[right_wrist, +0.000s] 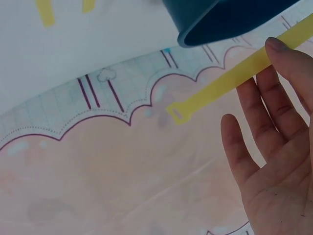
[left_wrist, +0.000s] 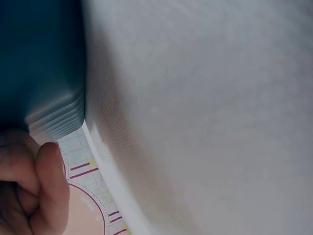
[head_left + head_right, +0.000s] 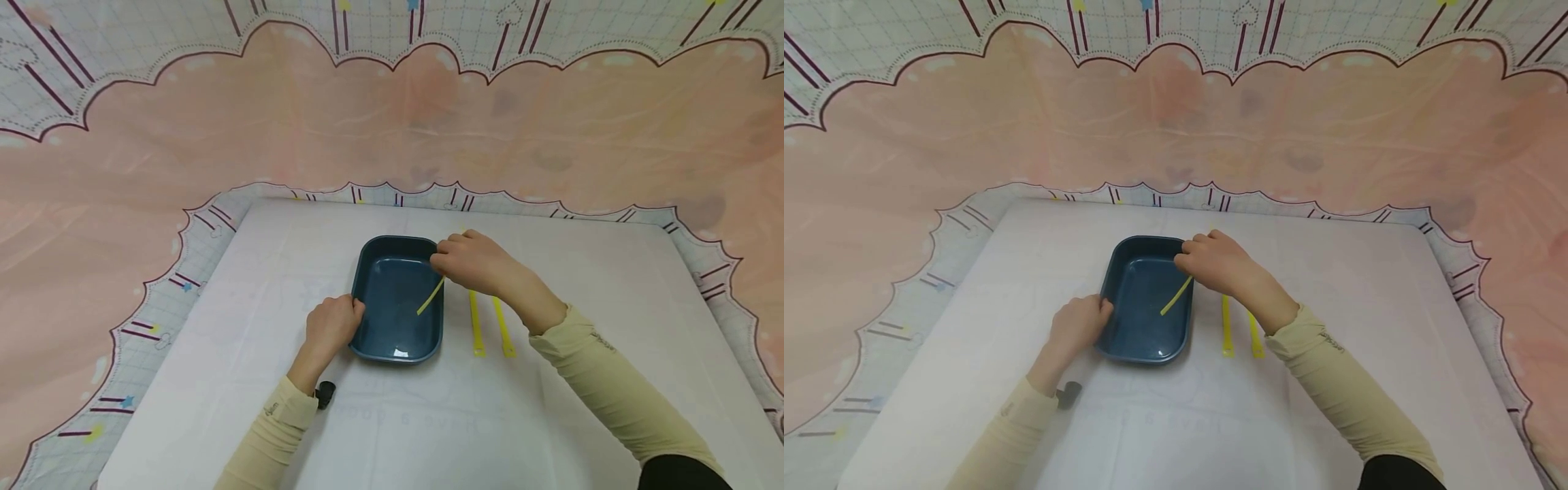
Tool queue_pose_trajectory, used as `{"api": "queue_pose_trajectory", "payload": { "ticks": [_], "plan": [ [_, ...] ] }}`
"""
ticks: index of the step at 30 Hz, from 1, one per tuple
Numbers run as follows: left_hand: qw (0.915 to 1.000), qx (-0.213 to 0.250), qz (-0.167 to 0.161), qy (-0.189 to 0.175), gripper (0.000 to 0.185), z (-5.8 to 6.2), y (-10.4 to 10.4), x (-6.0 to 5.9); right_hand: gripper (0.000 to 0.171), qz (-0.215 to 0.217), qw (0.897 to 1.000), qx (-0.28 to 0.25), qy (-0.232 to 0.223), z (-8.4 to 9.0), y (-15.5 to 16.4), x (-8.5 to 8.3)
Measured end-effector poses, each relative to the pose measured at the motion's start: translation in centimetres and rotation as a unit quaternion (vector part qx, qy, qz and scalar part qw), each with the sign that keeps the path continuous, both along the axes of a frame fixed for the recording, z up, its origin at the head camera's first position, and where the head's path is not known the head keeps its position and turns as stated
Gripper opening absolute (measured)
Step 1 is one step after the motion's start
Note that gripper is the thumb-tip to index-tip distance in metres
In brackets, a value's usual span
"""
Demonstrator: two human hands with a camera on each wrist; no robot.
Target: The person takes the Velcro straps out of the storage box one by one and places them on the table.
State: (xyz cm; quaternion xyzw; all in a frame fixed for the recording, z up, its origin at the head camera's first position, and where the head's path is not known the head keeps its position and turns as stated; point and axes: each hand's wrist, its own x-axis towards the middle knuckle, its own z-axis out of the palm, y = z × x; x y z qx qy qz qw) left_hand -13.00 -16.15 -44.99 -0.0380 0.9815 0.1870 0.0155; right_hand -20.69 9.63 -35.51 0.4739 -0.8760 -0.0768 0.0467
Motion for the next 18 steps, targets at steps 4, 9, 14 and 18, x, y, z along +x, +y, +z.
{"api": "queue_pose_trajectory", "payload": {
  "ticks": [4,9,14,18],
  "plan": [
    [1.0,-0.001,0.002,-0.004,0.034,0.0,0.0,0.0,0.012,-0.001,1.0,-0.005,0.0,0.0,0.6,0.0],
    [1.0,-0.004,0.003,0.0,0.034,-0.1,0.0,0.0,0.012,-0.007,1.0,-0.001,-0.003,0.0,1.2,0.0],
    [1.0,-0.006,0.002,0.004,0.034,-0.3,0.0,-0.1,0.015,-0.014,1.0,-0.002,-0.003,-0.1,1.8,0.0],
    [1.0,-0.007,0.001,0.004,0.034,-0.3,-0.1,-0.1,0.015,-0.016,1.0,-0.009,0.003,-0.2,2.3,-0.2]
  ]
}}
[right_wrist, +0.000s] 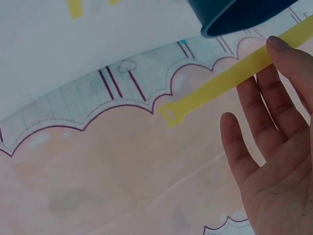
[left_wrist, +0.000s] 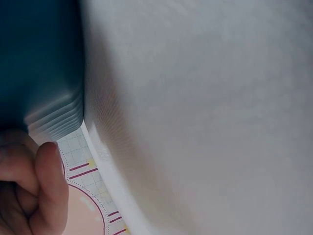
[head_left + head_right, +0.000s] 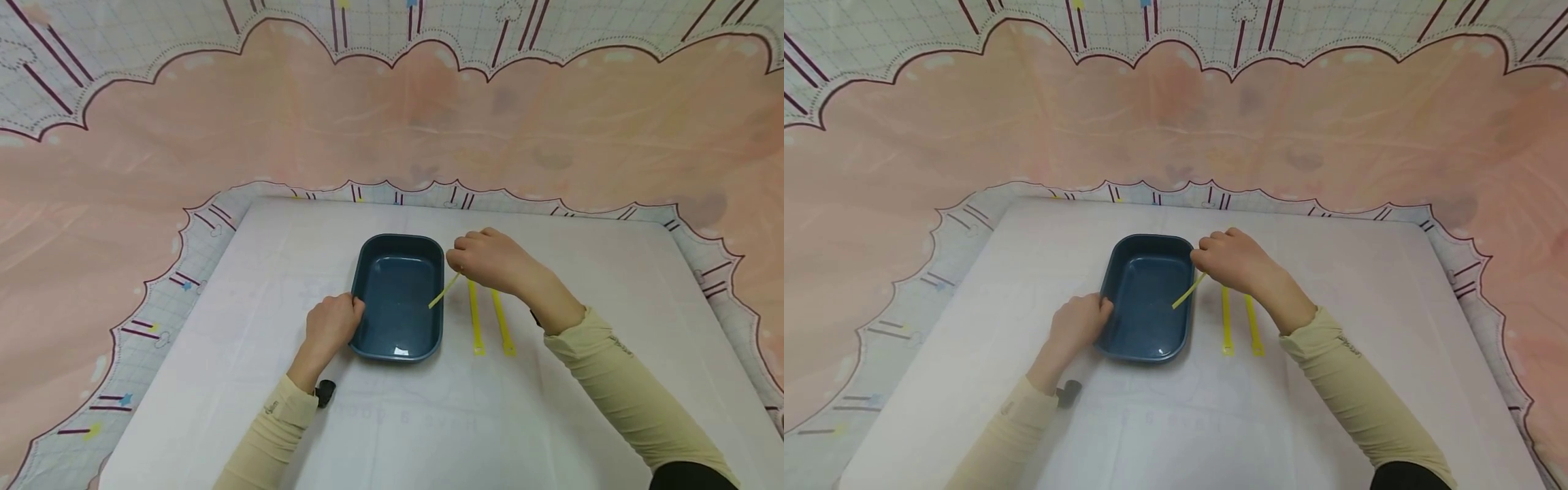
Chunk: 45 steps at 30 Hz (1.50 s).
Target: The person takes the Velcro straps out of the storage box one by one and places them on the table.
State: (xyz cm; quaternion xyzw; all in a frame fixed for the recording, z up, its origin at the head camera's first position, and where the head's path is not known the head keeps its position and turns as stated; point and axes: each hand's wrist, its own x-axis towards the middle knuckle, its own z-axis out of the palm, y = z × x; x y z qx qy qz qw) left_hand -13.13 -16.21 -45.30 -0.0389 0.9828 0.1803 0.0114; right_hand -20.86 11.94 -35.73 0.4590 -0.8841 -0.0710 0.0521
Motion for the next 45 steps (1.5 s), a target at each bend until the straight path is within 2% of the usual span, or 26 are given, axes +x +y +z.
{"api": "queue_pose_trajectory", "payload": {
  "ticks": [11,19,33,45],
  "plan": [
    [1.0,0.003,0.003,-0.005,0.034,0.2,0.0,-0.1,0.011,-0.016,1.0,-0.007,-0.025,-0.2,1.1,-0.2],
    [1.0,0.001,0.002,-0.005,0.034,0.3,0.0,-0.1,0.015,-0.042,0.996,-0.05,-0.066,-0.4,2.3,0.0],
    [1.0,-0.001,0.001,-0.008,0.034,0.2,0.1,-0.1,0.011,-0.066,0.99,-0.083,-0.088,-1.1,4.3,0.1],
    [1.0,0.001,-0.003,-0.006,0.035,0.0,0.0,-0.1,0.012,-0.097,0.982,-0.119,-0.114,-1.8,6.3,1.1]
  ]
}}
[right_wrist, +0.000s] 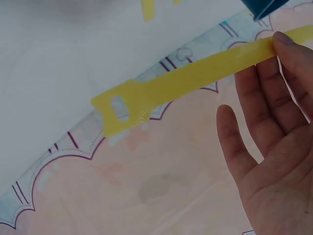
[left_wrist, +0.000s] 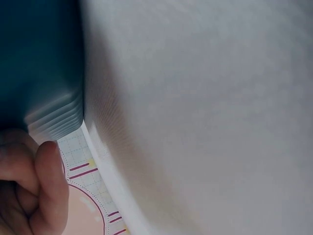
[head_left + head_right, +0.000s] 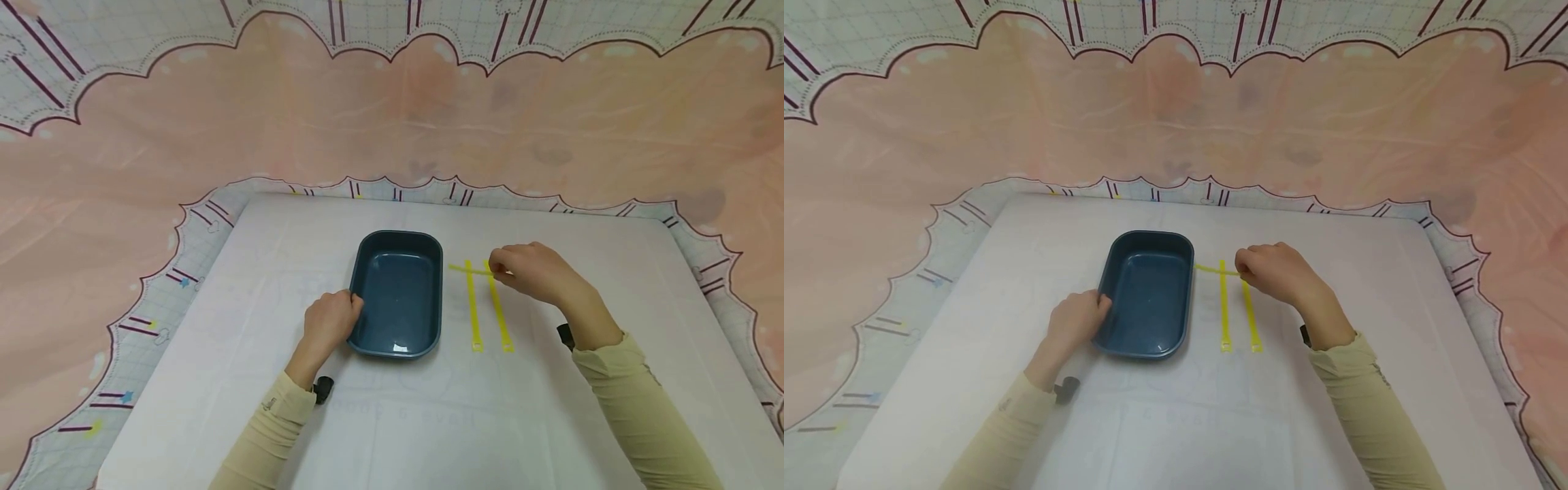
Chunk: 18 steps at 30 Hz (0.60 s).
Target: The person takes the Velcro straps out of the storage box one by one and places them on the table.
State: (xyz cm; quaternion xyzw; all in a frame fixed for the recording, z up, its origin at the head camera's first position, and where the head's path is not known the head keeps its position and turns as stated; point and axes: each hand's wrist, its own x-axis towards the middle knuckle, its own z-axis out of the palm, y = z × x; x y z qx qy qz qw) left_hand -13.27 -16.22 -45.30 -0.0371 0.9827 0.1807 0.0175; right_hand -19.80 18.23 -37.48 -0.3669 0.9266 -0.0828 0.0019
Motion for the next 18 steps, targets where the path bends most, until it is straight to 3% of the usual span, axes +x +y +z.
{"api": "queue_pose_trajectory", "payload": {
  "ticks": [18],
  "plan": [
    [1.0,0.004,-0.002,-0.001,0.035,0.2,0.1,0.1,0.007,-0.043,0.998,-0.031,-0.039,-0.7,1.3,0.6]
  ]
}}
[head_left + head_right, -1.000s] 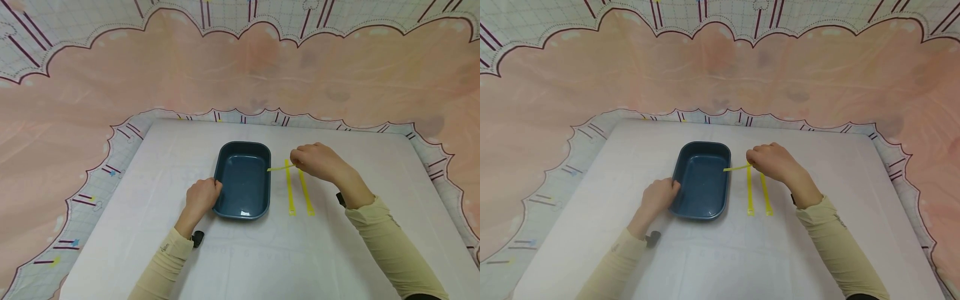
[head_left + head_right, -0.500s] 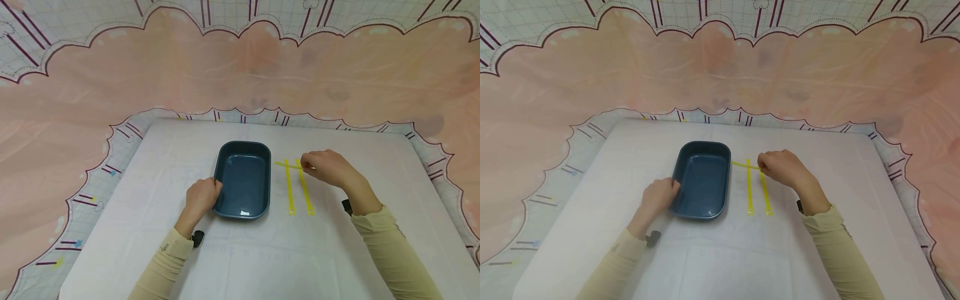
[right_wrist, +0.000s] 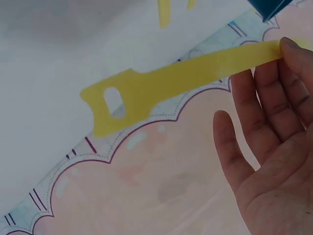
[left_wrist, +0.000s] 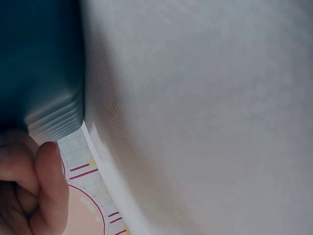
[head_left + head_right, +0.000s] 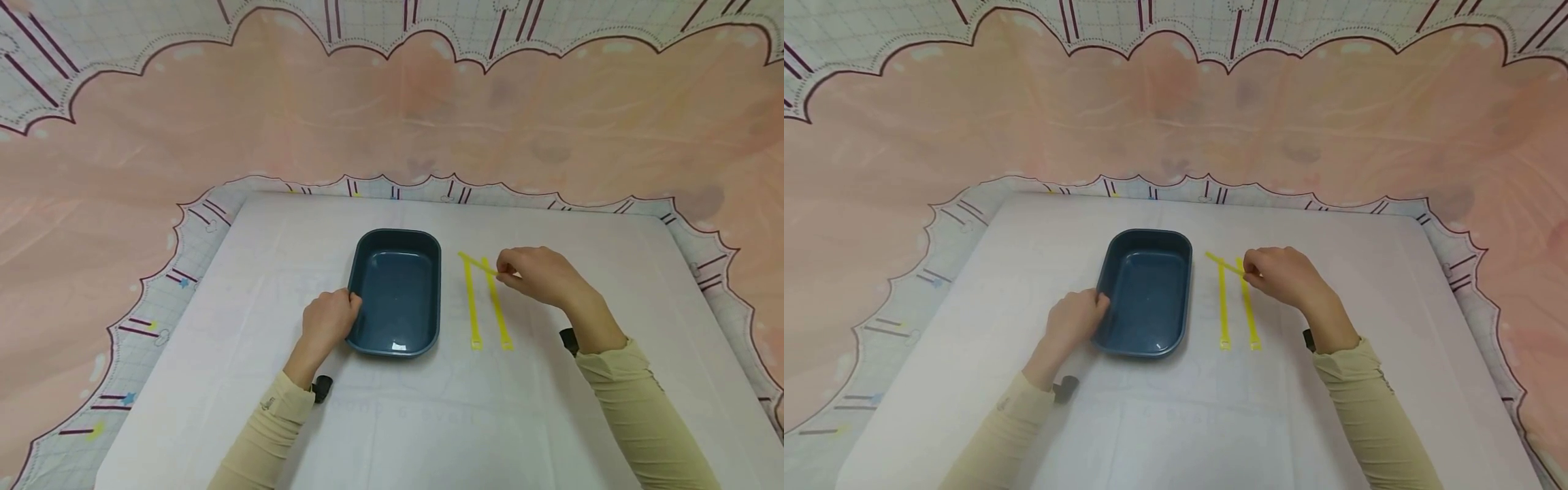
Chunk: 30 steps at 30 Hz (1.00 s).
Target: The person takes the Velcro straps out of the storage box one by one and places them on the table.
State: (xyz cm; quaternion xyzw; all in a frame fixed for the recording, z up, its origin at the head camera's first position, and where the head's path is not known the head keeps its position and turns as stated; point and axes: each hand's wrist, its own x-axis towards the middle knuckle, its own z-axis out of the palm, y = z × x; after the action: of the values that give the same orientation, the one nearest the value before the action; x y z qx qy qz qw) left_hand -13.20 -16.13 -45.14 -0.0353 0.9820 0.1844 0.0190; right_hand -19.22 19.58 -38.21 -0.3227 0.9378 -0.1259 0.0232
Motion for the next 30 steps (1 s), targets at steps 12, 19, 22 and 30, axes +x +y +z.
{"api": "queue_pose_trajectory", "payload": {
  "ticks": [12,19,22,30],
  "plan": [
    [1.0,-0.003,0.003,-0.004,0.035,0.1,0.0,-0.1,0.008,-0.057,0.998,-0.008,-0.019,-0.9,1.0,-0.1],
    [1.0,0.001,0.002,-0.008,0.035,0.1,0.0,-0.1,0.012,-0.098,0.993,-0.011,-0.064,-1.1,1.6,0.0],
    [1.0,0.004,0.001,-0.009,0.035,0.1,0.0,-0.1,0.014,-0.114,0.99,-0.012,-0.077,-1.2,1.7,0.1],
    [0.9999,0.007,0.0,-0.012,0.035,0.2,0.0,-0.1,0.022,-0.162,0.98,-0.035,-0.111,-1.7,2.0,0.2]
  ]
}}
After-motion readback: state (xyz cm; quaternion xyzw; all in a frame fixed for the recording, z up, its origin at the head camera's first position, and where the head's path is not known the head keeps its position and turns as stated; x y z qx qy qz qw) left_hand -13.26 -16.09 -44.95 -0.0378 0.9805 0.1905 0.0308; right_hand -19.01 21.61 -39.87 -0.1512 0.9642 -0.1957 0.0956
